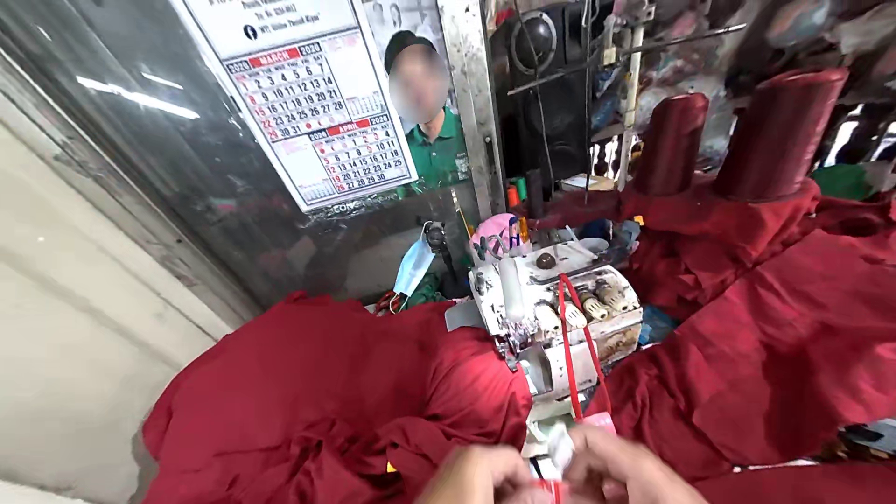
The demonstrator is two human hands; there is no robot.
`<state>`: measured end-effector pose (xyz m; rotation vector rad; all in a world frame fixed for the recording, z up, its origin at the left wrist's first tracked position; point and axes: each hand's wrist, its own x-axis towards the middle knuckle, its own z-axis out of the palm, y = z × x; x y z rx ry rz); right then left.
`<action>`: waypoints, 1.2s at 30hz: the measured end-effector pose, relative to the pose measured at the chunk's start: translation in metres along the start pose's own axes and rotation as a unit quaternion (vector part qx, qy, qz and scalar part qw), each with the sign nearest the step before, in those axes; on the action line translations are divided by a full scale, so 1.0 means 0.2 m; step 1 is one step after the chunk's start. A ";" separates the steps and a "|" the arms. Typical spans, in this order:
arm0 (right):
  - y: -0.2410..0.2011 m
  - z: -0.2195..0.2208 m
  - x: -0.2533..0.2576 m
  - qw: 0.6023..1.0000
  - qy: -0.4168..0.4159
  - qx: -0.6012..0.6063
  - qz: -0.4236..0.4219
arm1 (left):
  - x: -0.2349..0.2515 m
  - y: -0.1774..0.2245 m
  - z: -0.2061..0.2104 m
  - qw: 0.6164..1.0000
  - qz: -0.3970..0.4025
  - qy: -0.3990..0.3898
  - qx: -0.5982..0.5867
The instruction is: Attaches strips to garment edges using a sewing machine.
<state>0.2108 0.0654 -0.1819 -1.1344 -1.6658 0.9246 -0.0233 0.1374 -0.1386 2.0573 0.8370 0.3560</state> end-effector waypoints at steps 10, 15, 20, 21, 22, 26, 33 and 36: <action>0.07 -0.02 0.20 0.953 0.234 -0.182 -0.058 | 0.50 0.00 -0.32 0.990 -0.138 0.028 0.011; 0.11 0.08 0.12 0.962 0.208 -0.171 -0.044 | 0.49 -0.01 -0.30 0.989 -0.141 0.037 0.028; 0.07 0.15 0.15 0.961 0.151 -0.218 -0.084 | 0.48 -0.01 -0.28 0.989 -0.135 0.054 0.033; 0.07 0.16 0.16 0.958 0.130 -0.240 -0.082 | 0.48 -0.02 -0.28 0.989 -0.134 0.057 0.033; 0.07 0.16 0.17 0.955 0.109 -0.265 -0.074 | 0.48 -0.02 -0.27 0.989 -0.131 0.060 0.034; 0.05 0.16 0.18 0.942 0.064 -0.327 -0.040 | 0.47 0.00 -0.28 0.984 -0.131 0.058 0.103; 0.01 0.13 0.17 0.940 0.046 -0.339 -0.012 | 0.36 -0.05 -0.12 0.882 0.093 0.258 0.383; 0.00 0.12 0.16 0.938 0.038 -0.345 -0.011 | 0.34 -0.11 -0.05 0.873 0.107 0.241 0.410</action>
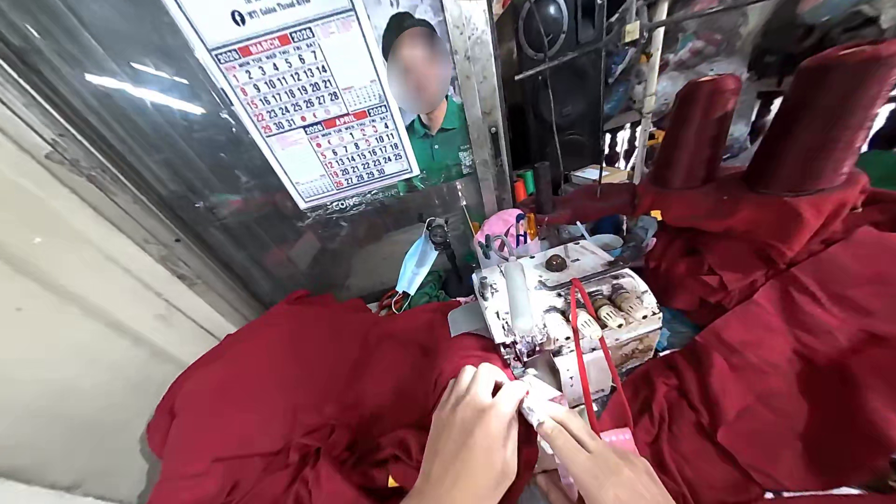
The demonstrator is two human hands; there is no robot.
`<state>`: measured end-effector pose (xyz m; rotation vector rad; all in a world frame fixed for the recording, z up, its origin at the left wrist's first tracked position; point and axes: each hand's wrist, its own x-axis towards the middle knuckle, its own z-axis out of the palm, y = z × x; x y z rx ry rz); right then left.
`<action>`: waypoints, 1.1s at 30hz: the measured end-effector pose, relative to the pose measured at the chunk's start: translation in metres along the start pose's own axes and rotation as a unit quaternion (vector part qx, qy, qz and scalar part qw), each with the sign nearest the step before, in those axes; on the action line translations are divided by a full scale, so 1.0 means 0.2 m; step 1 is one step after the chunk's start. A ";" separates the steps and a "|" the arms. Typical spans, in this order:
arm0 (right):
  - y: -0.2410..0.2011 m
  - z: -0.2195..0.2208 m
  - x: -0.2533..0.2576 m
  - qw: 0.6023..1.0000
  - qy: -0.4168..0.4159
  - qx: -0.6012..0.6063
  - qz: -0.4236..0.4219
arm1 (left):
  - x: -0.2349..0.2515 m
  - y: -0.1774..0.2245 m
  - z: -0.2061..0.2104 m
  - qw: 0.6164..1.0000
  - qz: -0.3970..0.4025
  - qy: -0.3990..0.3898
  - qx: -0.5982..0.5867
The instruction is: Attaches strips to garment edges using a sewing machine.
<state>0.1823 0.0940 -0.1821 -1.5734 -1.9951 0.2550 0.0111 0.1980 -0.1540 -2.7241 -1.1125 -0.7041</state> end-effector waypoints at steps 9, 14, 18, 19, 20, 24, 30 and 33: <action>0.01 0.02 -0.01 1.000 0.004 0.022 0.002 | 0.01 -0.09 0.10 0.993 -0.064 0.084 -0.061; 0.02 0.04 0.02 0.999 0.022 0.021 0.009 | 0.04 -0.07 0.13 0.995 -0.072 0.062 -0.003; 0.04 0.05 0.01 1.000 0.017 0.013 0.005 | 0.00 -0.05 0.14 0.990 -0.086 0.087 -0.077; 0.04 0.05 0.00 1.000 0.014 0.017 0.003 | -0.01 -0.04 0.15 0.987 -0.088 0.105 -0.090; 0.05 0.05 0.00 1.000 0.014 0.020 0.000 | -0.03 -0.03 0.17 0.985 -0.087 0.113 -0.097; 0.06 0.04 0.01 0.999 0.013 0.031 -0.001 | -0.03 -0.03 0.16 0.986 -0.077 0.096 -0.109; 0.07 0.05 0.02 0.999 0.017 0.034 0.001 | -0.01 -0.05 0.19 0.985 -0.074 0.114 -0.108; 0.07 0.05 0.03 1.000 0.016 0.026 0.002 | 0.00 -0.05 0.19 0.986 -0.080 0.108 -0.097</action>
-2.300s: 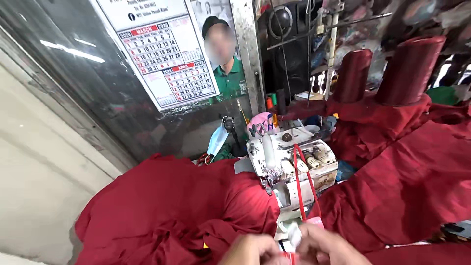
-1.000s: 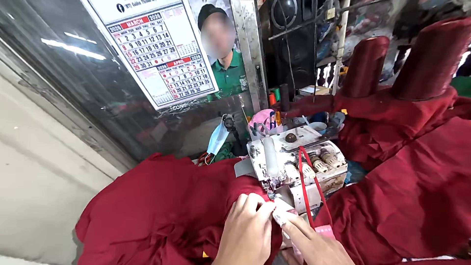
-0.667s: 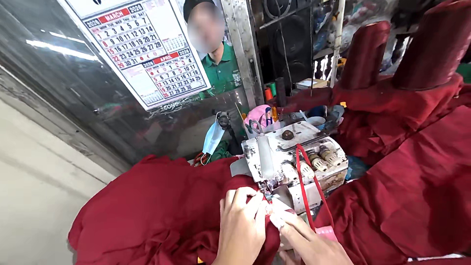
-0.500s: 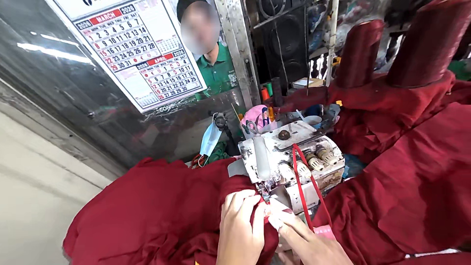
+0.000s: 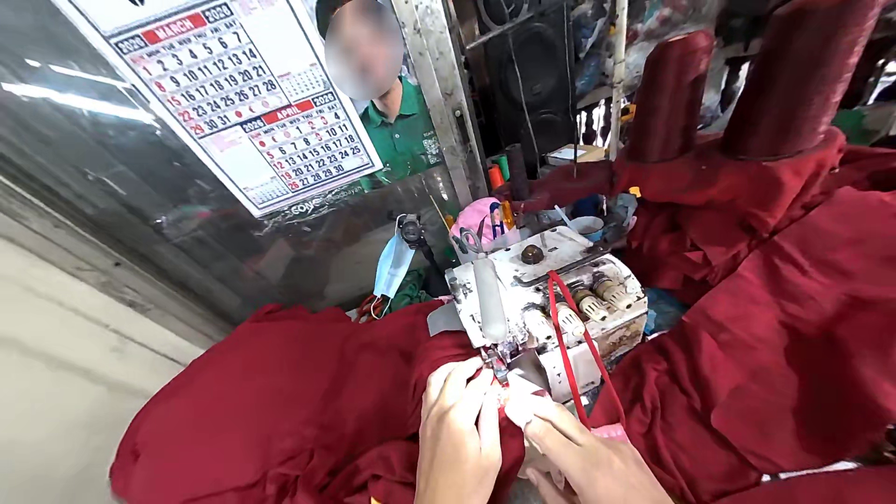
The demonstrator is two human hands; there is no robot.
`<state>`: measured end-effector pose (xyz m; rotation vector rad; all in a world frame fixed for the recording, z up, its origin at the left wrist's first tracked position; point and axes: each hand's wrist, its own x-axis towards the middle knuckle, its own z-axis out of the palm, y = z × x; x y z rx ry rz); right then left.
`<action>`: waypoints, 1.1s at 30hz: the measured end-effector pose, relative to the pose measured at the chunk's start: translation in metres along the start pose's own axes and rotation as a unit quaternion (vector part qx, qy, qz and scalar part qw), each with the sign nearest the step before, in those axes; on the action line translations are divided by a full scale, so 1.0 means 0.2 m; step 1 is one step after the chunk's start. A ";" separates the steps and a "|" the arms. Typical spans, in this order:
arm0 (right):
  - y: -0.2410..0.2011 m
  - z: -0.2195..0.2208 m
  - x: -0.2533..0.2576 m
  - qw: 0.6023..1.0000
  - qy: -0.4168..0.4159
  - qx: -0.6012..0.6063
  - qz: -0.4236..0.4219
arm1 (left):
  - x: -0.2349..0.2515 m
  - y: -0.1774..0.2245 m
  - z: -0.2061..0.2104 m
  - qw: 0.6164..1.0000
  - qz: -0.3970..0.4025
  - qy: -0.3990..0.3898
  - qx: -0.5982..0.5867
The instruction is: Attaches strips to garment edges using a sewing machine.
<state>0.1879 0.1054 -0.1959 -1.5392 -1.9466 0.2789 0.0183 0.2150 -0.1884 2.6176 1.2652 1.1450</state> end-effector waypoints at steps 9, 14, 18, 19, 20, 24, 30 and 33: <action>0.00 -0.02 0.01 1.000 -0.014 0.013 0.006 | -0.04 0.04 0.00 0.999 -0.025 0.038 0.007; 0.04 0.00 -0.01 0.999 0.011 0.034 -0.020 | -0.14 0.10 -0.03 0.999 -0.016 0.029 0.006; 0.02 0.06 -0.03 0.998 0.055 0.018 0.016 | -0.14 0.10 -0.06 0.999 -0.022 0.006 0.024; 0.02 0.05 -0.03 0.999 0.039 0.016 0.026 | -0.13 0.08 -0.05 0.999 -0.022 0.005 0.025; 0.01 0.05 -0.03 0.999 0.013 0.020 0.038 | -0.10 0.05 -0.05 0.999 -0.023 -0.001 0.027; -0.08 0.00 0.09 0.988 -0.119 0.074 0.071 | 0.07 -0.13 -0.09 0.996 -0.052 -0.066 0.013; -0.14 0.05 0.23 0.982 -0.149 0.114 0.036 | 0.13 -0.33 -0.07 0.984 -0.132 -0.054 -0.107; -0.10 0.11 0.09 0.972 -0.058 0.227 -0.005 | -0.06 -0.20 -0.16 0.995 -0.096 0.036 -0.015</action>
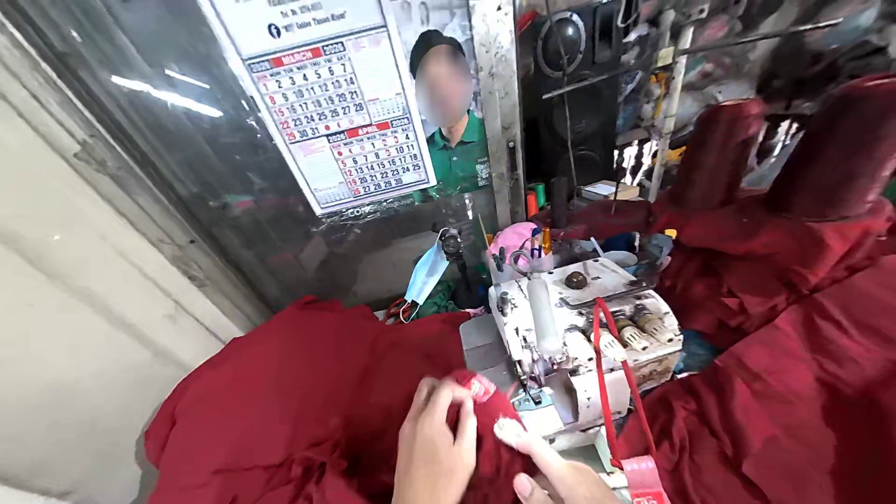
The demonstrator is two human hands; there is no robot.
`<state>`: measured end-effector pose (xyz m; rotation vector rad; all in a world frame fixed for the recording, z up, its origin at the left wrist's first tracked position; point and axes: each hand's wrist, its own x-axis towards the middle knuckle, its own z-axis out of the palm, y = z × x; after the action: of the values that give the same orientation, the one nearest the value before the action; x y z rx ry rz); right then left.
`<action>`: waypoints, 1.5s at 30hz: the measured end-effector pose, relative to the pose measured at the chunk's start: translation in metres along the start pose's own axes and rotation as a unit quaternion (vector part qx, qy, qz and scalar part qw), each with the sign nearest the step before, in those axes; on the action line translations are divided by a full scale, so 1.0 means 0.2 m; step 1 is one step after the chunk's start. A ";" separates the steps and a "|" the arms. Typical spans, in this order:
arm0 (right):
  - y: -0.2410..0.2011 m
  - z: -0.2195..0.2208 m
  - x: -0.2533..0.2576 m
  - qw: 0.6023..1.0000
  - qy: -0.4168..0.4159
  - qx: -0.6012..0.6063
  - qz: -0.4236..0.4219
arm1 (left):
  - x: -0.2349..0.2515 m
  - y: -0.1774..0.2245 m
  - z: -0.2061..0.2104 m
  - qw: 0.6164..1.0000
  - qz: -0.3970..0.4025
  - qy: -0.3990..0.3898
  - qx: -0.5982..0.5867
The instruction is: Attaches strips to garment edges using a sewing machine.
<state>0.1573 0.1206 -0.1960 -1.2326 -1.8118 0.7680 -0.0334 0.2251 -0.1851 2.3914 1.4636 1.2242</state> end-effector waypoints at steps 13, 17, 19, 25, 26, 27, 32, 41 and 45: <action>-0.11 -0.03 -0.17 0.978 0.101 0.176 -0.054 | 0.14 0.23 -0.29 0.983 0.126 0.054 -0.120; -0.19 -0.15 -0.09 0.992 0.046 0.021 -0.113 | 0.21 0.14 -0.42 0.982 0.116 -0.141 0.048; -0.28 -0.23 -0.10 0.984 0.132 0.109 -0.051 | 0.12 0.07 -0.54 0.985 0.107 -0.131 0.015; -0.31 -0.19 -0.21 0.907 0.075 0.400 0.112 | -0.29 0.04 -0.45 0.972 0.113 -0.153 -0.136; -0.31 -0.19 -0.23 0.905 0.038 0.414 0.094 | -0.31 0.04 -0.39 0.977 0.135 -0.126 -0.107; -0.32 -0.20 -0.25 0.901 0.004 0.429 0.062 | -0.30 0.02 -0.35 0.981 0.150 -0.072 -0.102; -0.29 -0.38 -0.28 0.970 -0.145 0.193 -0.029 | -0.10 0.02 -0.62 0.968 0.190 0.135 -0.091; -0.19 -0.50 -0.42 0.984 0.073 0.138 0.085 | -0.07 -0.48 -1.08 0.994 -0.008 -0.003 0.105; -0.14 -0.39 -0.36 0.967 0.173 -0.185 0.025 | 0.04 -0.33 -1.47 0.979 0.014 0.014 0.203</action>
<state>0.2275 0.0478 -0.1535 -1.5465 -1.6781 0.2176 -0.2741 0.1736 -0.0100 2.6567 1.8486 1.0491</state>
